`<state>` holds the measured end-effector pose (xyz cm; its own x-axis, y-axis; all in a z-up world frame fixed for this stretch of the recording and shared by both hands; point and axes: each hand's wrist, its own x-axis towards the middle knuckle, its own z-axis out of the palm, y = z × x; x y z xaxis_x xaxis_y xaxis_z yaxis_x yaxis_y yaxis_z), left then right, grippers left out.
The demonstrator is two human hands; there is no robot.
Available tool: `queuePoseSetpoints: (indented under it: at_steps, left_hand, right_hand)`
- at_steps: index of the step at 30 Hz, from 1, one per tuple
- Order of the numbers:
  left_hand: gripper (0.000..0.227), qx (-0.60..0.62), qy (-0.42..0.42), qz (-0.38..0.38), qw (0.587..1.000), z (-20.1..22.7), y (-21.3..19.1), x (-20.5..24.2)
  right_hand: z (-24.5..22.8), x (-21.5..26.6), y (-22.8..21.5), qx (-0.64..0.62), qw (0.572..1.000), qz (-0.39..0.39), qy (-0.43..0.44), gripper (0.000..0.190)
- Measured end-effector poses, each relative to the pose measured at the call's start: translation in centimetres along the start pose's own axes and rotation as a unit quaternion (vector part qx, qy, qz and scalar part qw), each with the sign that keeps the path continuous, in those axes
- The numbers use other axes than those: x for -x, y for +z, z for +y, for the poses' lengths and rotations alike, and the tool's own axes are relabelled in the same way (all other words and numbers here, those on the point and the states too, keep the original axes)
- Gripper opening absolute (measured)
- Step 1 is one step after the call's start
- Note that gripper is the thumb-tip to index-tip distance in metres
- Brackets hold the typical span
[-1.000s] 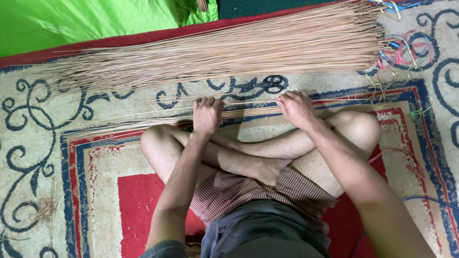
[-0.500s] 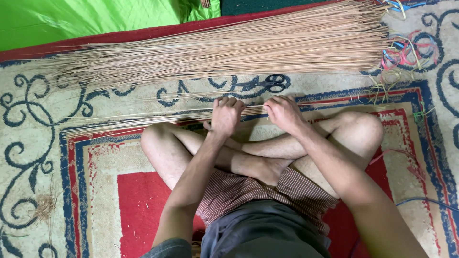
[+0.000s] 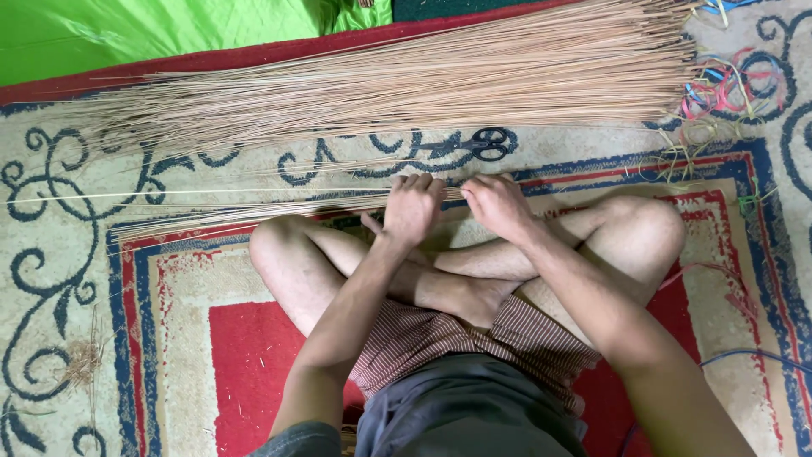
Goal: Align and trim the ends of thin wooden sticks using scissors while sitting on the floor
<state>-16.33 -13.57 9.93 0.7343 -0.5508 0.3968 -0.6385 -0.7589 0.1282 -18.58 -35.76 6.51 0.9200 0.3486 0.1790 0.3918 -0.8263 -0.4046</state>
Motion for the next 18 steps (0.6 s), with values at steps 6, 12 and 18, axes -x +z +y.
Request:
queuePoseSetpoints:
  at_steps: [6,12,18]
  left_hand:
    - [0.009,0.02,-0.026,-0.046,0.998,0.5,-0.8,-1.0]
    - [0.017,0.067,-0.074,-0.153,0.983,-0.6,-1.6,-2.7]
    - [0.016,0.051,-0.095,-0.145,0.984,-3.7,-0.5,-1.0]
  right_hand:
    - [-0.5,-0.2,-4.5,-0.103,0.994,-0.03,0.011,0.012]
    - [3.8,0.6,-5.9,-0.099,0.99,-0.074,0.068,0.012]
    - [6.4,0.8,-7.5,-0.041,0.986,-0.09,0.133,0.011]
